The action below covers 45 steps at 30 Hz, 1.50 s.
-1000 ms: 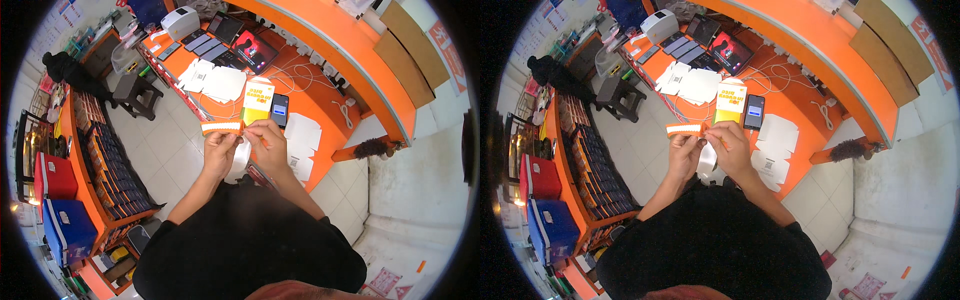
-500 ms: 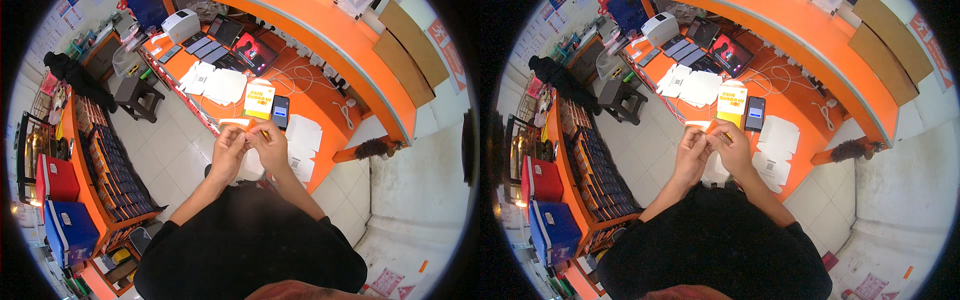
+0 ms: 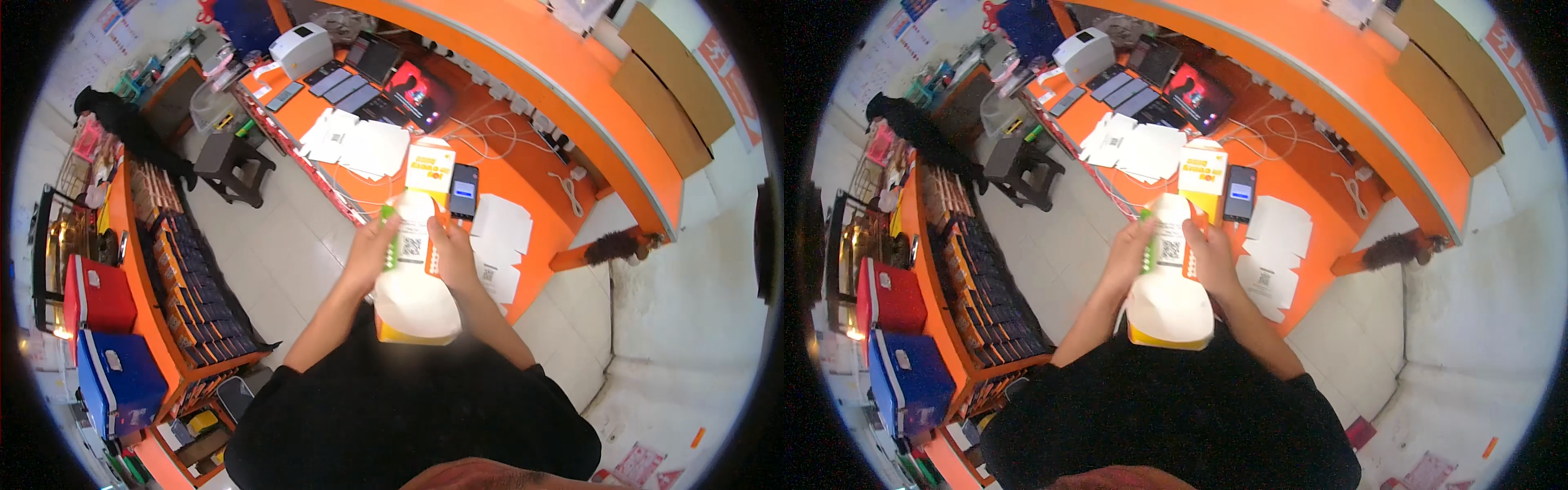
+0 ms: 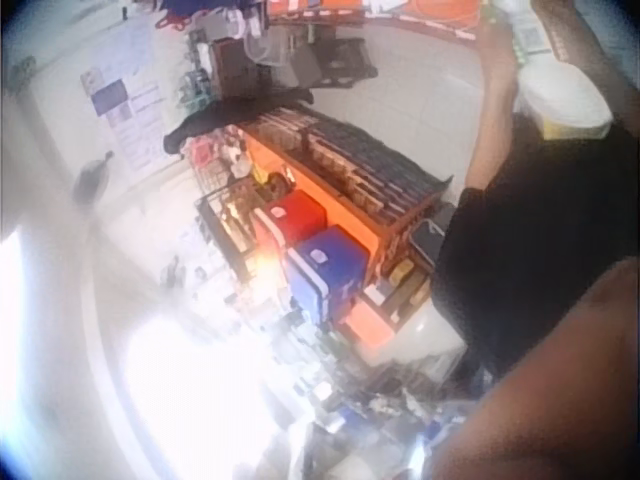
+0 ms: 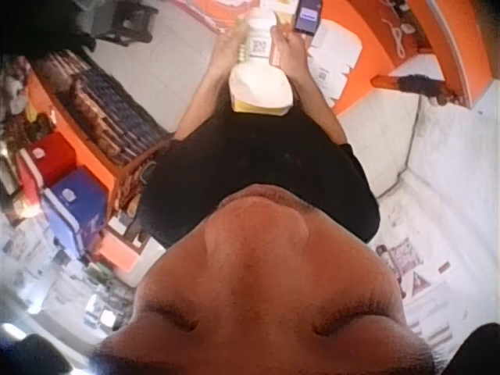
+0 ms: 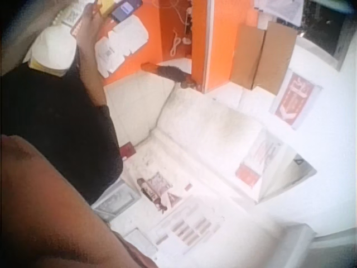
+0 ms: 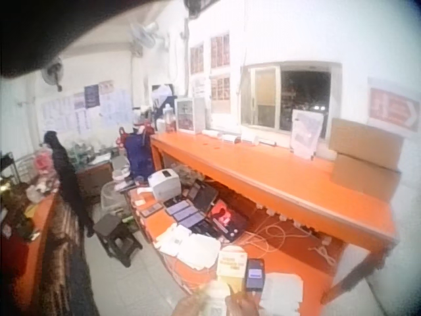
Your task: The person assembles cardboard food boxes by hand, folding the flaps and applying green stickers to secure the lids.
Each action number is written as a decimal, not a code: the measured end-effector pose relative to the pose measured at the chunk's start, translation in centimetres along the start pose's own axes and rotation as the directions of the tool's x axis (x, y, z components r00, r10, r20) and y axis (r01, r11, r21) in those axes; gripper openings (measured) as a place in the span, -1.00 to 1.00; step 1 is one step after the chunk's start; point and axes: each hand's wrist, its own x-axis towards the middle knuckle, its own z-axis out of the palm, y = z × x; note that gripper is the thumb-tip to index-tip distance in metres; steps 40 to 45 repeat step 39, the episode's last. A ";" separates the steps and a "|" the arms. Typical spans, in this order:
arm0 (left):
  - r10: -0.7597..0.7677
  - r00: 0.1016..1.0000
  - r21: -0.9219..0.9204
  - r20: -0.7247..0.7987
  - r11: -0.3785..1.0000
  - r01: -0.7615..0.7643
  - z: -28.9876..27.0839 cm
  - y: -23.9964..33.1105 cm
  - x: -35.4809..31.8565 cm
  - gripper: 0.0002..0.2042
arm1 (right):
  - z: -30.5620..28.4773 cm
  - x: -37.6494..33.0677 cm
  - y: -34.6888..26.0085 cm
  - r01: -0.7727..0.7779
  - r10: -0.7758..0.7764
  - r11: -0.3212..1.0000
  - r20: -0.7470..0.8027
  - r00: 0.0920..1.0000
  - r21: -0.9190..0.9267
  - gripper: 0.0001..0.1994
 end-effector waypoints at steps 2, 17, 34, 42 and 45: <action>0.091 0.996 0.047 -0.002 0.995 -0.091 -0.7 -1.5 -0.5 -0.71 | -0.6 0.2 2.6 0.159 -0.162 0.945 0.013 0.987 -0.285 -0.63; 0.113 0.967 0.605 0.227 0.762 -0.231 -4.2 -2.7 -0.4 -0.65 | -0.4 -0.2 0.7 0.178 -0.177 0.962 0.026 0.984 -0.205 -0.68; 0.049 0.990 0.507 0.133 0.855 -0.110 -5.4 -1.0 -2.1 -0.62 | -0.8 -0.7 -0.9 0.307 -0.201 0.814 0.257 0.945 -0.493 -0.61; -0.019 0.997 0.427 0.077 0.904 -0.016 -3.9 -2.3 -1.5 -0.63 | -4.0 -1.0 0.5 -0.289 0.313 0.949 0.461 0.830 -0.123 -0.49; -0.019 0.997 0.427 0.077 0.904 -0.016 -3.9 -2.3 -1.5 -0.63 | -4.0 -1.0 0.5 -0.289 0.313 0.949 0.461 0.830 -0.123 -0.49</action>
